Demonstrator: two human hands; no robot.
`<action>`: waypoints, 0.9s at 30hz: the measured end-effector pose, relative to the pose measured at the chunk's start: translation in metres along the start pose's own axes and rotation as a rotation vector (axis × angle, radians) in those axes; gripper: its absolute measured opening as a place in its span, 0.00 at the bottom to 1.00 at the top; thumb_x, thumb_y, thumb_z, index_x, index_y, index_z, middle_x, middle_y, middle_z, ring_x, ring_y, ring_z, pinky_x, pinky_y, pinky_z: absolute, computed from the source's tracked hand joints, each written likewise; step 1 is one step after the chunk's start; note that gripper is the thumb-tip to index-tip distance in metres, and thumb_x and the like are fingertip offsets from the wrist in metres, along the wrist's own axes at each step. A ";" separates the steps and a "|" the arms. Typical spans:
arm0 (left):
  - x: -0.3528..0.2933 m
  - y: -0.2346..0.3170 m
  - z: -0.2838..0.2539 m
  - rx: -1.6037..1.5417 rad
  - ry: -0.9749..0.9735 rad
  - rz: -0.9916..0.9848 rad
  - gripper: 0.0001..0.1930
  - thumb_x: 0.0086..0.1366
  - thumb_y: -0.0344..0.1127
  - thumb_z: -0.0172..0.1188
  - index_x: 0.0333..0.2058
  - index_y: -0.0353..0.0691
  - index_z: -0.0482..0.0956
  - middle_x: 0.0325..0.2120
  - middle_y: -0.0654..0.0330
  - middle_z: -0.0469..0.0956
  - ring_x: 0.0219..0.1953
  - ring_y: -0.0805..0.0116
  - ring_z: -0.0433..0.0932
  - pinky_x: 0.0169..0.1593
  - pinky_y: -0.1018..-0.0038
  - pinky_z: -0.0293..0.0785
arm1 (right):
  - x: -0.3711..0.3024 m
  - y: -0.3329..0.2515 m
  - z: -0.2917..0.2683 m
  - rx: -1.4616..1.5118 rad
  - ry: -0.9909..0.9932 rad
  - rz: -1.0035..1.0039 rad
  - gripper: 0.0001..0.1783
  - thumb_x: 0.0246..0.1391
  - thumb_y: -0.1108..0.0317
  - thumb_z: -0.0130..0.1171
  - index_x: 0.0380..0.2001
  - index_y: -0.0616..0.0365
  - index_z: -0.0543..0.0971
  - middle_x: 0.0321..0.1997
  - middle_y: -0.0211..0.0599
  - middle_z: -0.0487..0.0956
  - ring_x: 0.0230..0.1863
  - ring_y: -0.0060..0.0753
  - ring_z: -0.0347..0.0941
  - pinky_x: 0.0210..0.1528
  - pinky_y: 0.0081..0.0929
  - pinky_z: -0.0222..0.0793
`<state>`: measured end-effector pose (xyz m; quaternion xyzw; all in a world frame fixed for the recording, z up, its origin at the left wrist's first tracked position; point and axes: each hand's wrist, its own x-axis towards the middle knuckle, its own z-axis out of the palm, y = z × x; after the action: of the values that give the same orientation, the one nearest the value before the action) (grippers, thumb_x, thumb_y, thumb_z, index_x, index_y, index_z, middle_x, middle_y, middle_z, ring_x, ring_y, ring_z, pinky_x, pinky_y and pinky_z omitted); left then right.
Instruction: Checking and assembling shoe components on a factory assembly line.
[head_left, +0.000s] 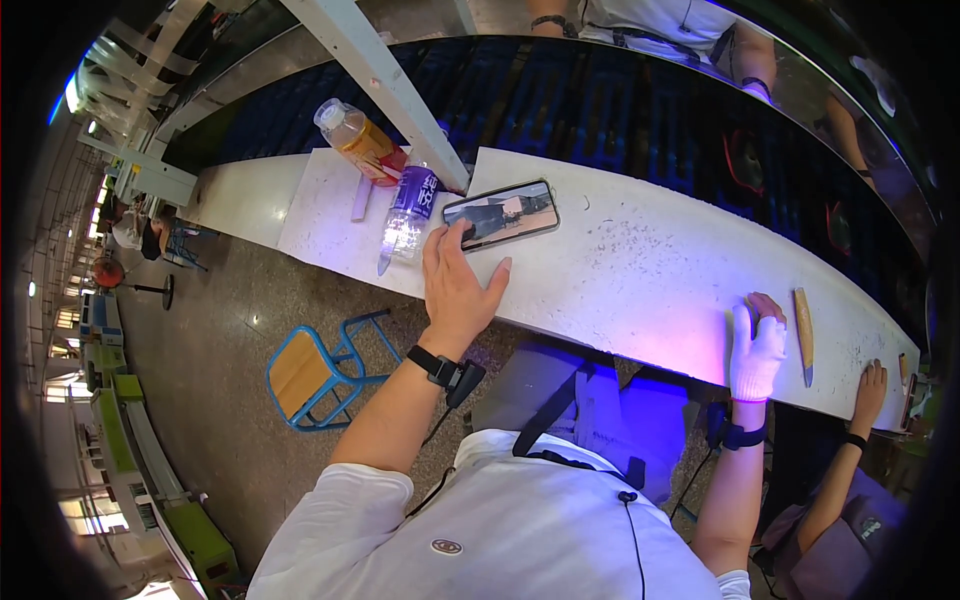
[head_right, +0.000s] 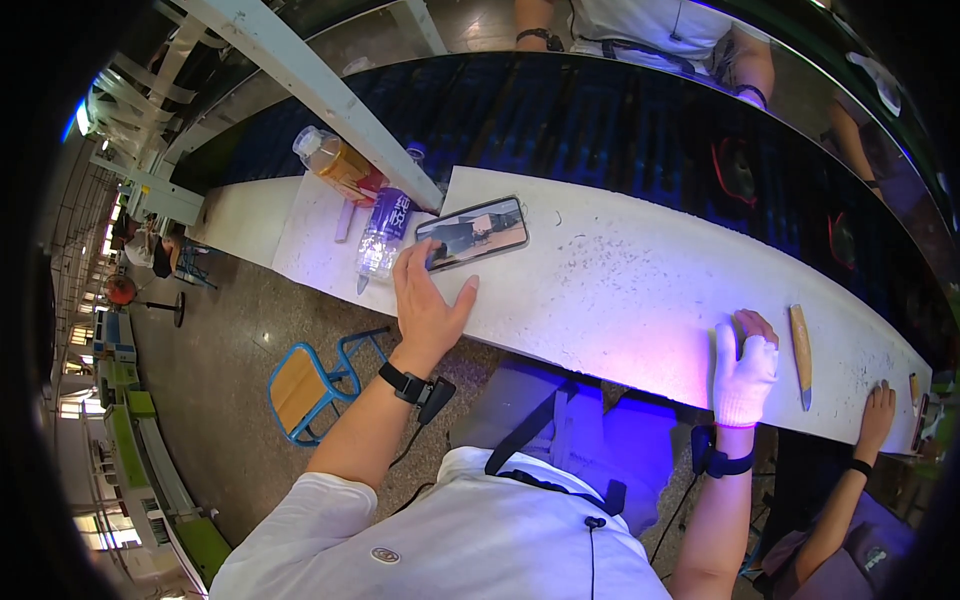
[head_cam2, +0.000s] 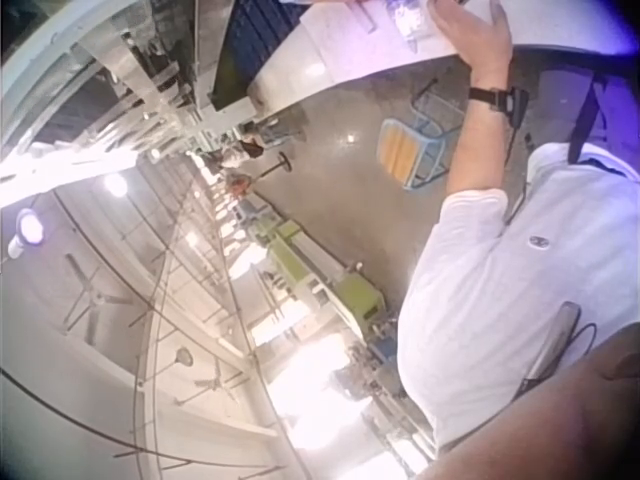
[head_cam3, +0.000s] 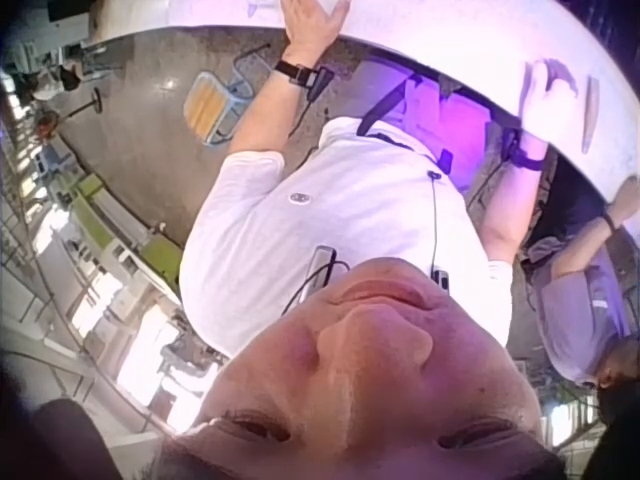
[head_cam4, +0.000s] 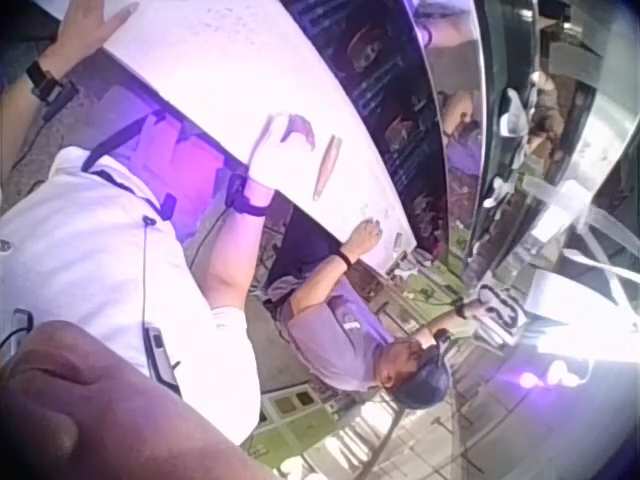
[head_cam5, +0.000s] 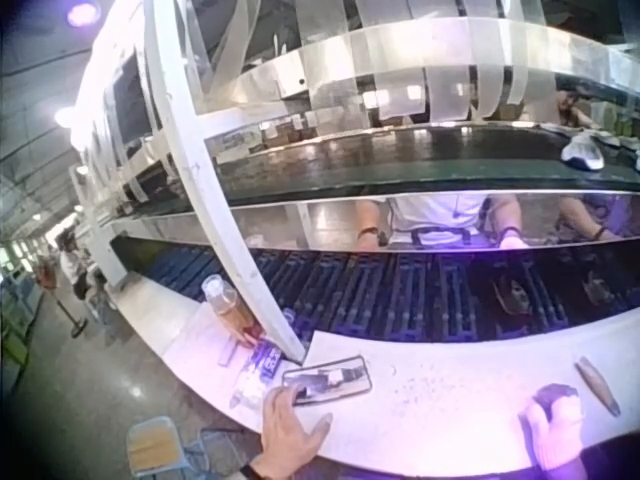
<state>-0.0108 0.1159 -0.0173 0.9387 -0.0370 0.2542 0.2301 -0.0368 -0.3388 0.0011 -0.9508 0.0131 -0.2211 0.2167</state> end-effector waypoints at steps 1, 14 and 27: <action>0.000 0.000 0.000 0.003 0.001 -0.004 0.45 0.63 0.44 0.76 0.71 0.32 0.61 0.63 0.38 0.71 0.70 0.36 0.64 0.73 0.48 0.63 | 0.000 0.000 0.000 -0.002 0.000 -0.001 0.17 0.66 0.65 0.69 0.52 0.66 0.84 0.59 0.54 0.84 0.61 0.57 0.79 0.67 0.48 0.73; 0.001 0.000 0.000 0.001 -0.006 0.021 0.43 0.64 0.43 0.75 0.70 0.32 0.62 0.61 0.45 0.77 0.69 0.37 0.64 0.73 0.46 0.61 | 0.000 0.000 0.000 -0.001 -0.009 0.019 0.17 0.67 0.66 0.68 0.52 0.66 0.84 0.59 0.54 0.84 0.62 0.57 0.79 0.68 0.48 0.72; 0.000 0.000 0.000 -0.008 0.011 0.018 0.43 0.63 0.44 0.76 0.70 0.34 0.63 0.64 0.45 0.73 0.70 0.36 0.63 0.73 0.46 0.61 | 0.000 -0.001 -0.001 0.003 -0.010 0.007 0.16 0.68 0.66 0.67 0.52 0.66 0.84 0.59 0.53 0.84 0.62 0.57 0.79 0.68 0.48 0.73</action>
<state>-0.0105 0.1160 -0.0176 0.9359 -0.0452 0.2613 0.2318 -0.0370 -0.3384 0.0028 -0.9516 0.0150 -0.2155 0.2188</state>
